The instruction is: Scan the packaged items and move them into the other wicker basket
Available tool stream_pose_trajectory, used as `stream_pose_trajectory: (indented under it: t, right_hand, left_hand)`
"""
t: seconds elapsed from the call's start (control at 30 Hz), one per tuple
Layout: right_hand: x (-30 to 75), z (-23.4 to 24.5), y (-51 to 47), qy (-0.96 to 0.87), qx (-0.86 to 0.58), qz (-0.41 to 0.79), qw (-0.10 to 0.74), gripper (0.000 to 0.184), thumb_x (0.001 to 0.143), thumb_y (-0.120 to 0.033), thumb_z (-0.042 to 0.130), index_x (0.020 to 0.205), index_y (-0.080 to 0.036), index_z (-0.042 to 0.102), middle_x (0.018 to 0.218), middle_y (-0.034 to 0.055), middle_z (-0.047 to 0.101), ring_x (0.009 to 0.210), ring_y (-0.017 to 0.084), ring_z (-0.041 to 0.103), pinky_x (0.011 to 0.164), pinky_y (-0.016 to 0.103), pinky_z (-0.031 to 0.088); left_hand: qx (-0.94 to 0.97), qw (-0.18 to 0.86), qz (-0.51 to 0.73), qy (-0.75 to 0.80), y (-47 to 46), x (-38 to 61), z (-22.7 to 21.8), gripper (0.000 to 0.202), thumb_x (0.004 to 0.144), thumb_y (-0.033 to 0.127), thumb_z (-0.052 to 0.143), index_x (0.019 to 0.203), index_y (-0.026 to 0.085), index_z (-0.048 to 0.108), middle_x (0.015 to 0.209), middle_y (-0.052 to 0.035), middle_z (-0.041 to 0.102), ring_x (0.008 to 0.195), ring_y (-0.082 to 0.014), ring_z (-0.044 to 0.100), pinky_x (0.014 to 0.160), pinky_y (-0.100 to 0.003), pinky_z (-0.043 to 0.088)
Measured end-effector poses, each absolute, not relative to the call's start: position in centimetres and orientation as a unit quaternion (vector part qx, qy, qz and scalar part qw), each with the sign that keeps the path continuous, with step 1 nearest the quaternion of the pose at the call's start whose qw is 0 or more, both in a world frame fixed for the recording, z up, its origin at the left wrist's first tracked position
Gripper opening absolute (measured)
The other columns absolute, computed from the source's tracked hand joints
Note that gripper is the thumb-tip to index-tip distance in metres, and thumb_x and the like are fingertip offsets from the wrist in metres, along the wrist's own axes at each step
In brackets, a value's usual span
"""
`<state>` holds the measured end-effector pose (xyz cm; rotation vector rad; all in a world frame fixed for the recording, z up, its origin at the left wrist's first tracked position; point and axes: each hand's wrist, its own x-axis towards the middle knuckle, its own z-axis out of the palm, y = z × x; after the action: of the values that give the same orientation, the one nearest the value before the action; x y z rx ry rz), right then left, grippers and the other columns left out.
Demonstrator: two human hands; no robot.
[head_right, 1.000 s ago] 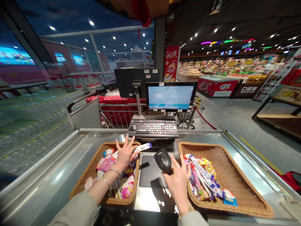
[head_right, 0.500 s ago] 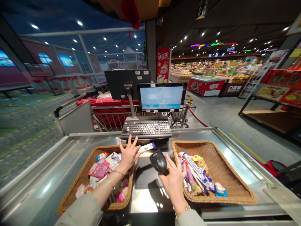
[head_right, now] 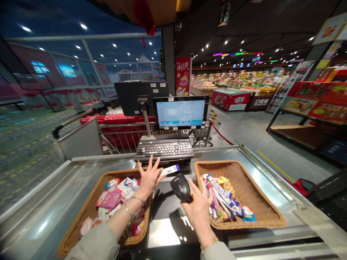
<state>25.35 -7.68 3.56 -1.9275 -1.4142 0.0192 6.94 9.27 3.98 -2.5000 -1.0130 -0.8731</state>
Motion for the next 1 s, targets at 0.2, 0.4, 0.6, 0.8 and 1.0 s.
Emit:
stream_pose_trajectory:
  t: [0.2,0.4,0.6,0.8,1.0]
  right_hand:
    - [25.9,3.1,-7.9,-0.558,-0.748,0.008,0.359,0.034,0.069,-0.026,0.063,0.100,-0.032,0.077,0.136,-0.0001,0.064,0.145,0.037,0.031,0.116,0.068,0.011]
    - [25.8,3.0,-8.1,-0.549,-0.748,-0.009,0.373,0.037,0.069,-0.024,0.061,0.101,-0.032,0.077,0.135,0.0007,0.066,0.146,0.036,0.032,0.117,0.067,0.012]
    - [26.5,2.7,-8.3,-0.563,-0.744,-0.030,0.359,0.033,0.070,-0.025,0.062,0.099,-0.031,0.077,0.137,0.0007,0.064,0.146,0.038,0.031,0.113,0.070,0.018]
    - [26.7,3.0,-8.8,-0.526,-0.760,-0.085,0.372,0.021,0.073,-0.028,0.063,0.089,-0.029,0.076,0.133,0.0022,0.066,0.143,0.038,0.035,0.113,0.068,0.016]
    - [27.9,3.2,-10.0,-0.478,-0.784,-0.136,0.371,0.026,0.078,-0.033,0.061,0.099,-0.029,0.076,0.129,0.0044,0.069,0.141,0.036,0.037,0.113,0.064,0.017]
  left_hand:
    - [-0.874,0.152,-0.305,-0.347,9.5,7.4,3.7,0.019,0.092,0.039,0.062,0.100,0.025,0.071,0.150,-0.0098,0.051,0.147,-0.0387,0.033,0.111,-0.082,-0.005]
    - [-0.877,0.149,-0.305,-0.340,9.5,7.9,3.9,0.021,0.092,0.041,0.062,0.100,0.024,0.071,0.150,-0.0107,0.051,0.147,-0.0390,0.033,0.110,-0.082,-0.006]
    - [-0.879,0.145,-0.306,-0.335,9.4,8.3,4.1,0.020,0.092,0.040,0.062,0.100,0.025,0.071,0.150,-0.0109,0.051,0.148,-0.0393,0.031,0.110,-0.083,-0.004]
    - [-0.884,0.146,-0.304,-0.323,9.2,9.2,4.2,0.017,0.091,0.039,0.063,0.098,0.025,0.071,0.150,-0.0101,0.052,0.149,-0.0393,0.030,0.109,-0.083,-0.005]
    - [-0.896,0.137,-0.294,-0.303,8.8,10.9,4.7,0.019,0.091,0.040,0.064,0.099,0.025,0.070,0.150,-0.0096,0.051,0.147,-0.0413,0.032,0.109,-0.084,-0.004]
